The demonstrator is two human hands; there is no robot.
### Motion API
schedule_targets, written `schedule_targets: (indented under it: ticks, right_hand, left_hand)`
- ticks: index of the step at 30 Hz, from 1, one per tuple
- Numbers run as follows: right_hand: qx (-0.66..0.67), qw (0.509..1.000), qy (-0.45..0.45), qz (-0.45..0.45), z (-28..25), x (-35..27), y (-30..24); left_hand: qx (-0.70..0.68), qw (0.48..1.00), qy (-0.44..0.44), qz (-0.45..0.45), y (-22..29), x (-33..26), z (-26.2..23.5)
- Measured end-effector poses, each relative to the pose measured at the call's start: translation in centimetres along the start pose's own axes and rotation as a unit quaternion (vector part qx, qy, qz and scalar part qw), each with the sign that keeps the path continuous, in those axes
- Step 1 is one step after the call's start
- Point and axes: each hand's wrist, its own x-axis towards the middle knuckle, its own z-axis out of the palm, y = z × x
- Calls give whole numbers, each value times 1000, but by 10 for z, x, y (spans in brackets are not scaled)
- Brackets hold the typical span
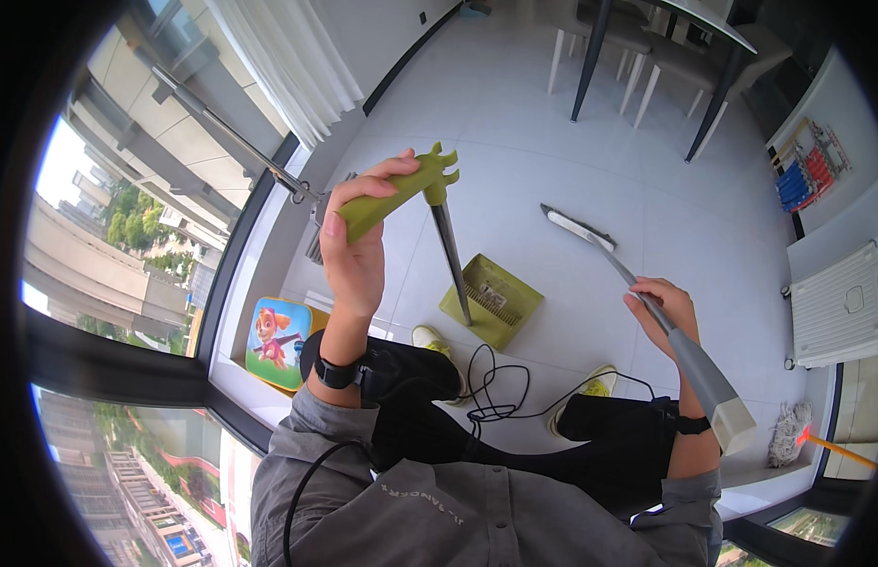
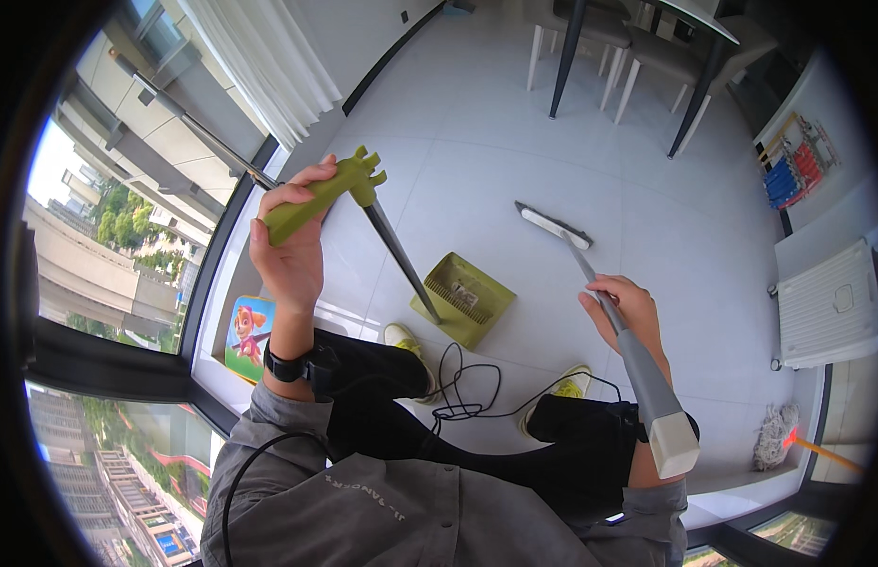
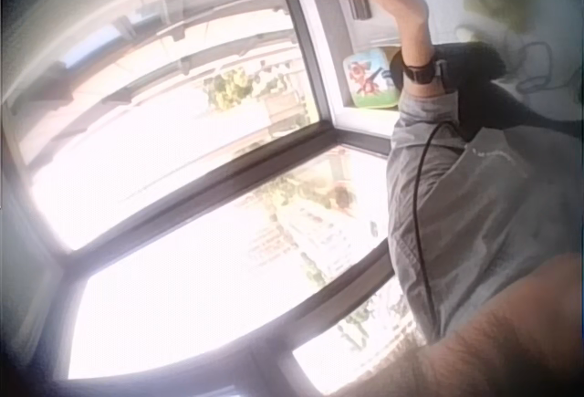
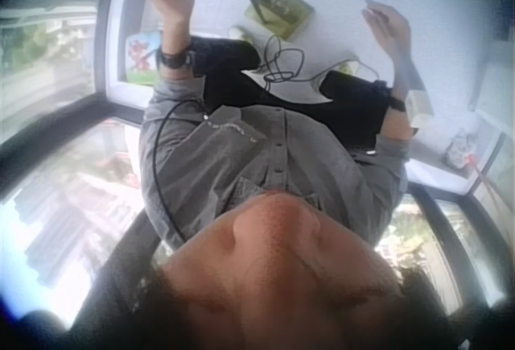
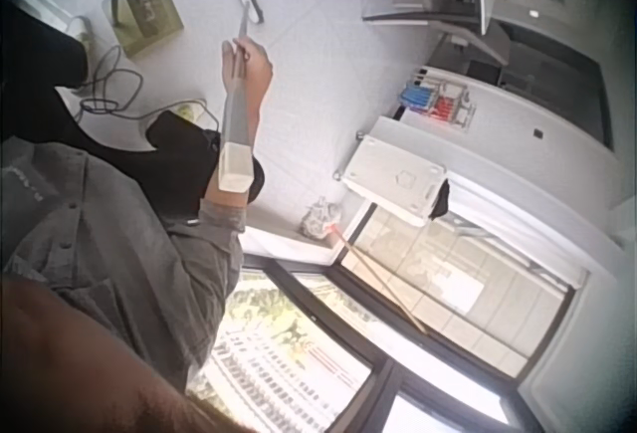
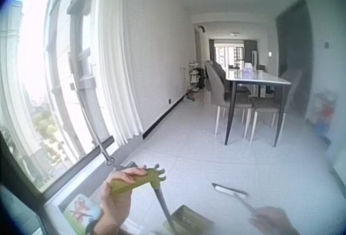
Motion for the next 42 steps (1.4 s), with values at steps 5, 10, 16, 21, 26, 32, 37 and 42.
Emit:
schedule_targets:
  ticks: [5,10,16,21,26,32,37,42]
  right_hand:
    - [-5,1000,-3,0,0,-1,-4]
    - [-13,1000,-5,-9,1,0,-4]
    - [-13,1000,0,-11,1,0,-4]
    - [-18,1000,-10,-7,3,0,-4]
    - [-20,1000,-9,-4,1,-2,-4]
    - [-24,1000,-5,-2,0,-3,-1]
    - [-6,997,24,-78,-1,-3,-8]
    - [5,996,48,-80,-1,-9,-15]
  left_hand:
    - [-2,1000,-7,10,2,-1,2]
    - [9,1000,-6,6,3,-1,3]
    - [-10,1000,-4,18,4,1,4]
    - [-13,999,-15,26,2,-1,2]
    - [-16,1000,-12,21,2,-2,3]
    - [-15,1000,-21,14,2,-3,0]
    - [-15,999,-17,22,-3,-3,-4]
    - [0,999,-19,26,-5,-4,-6]
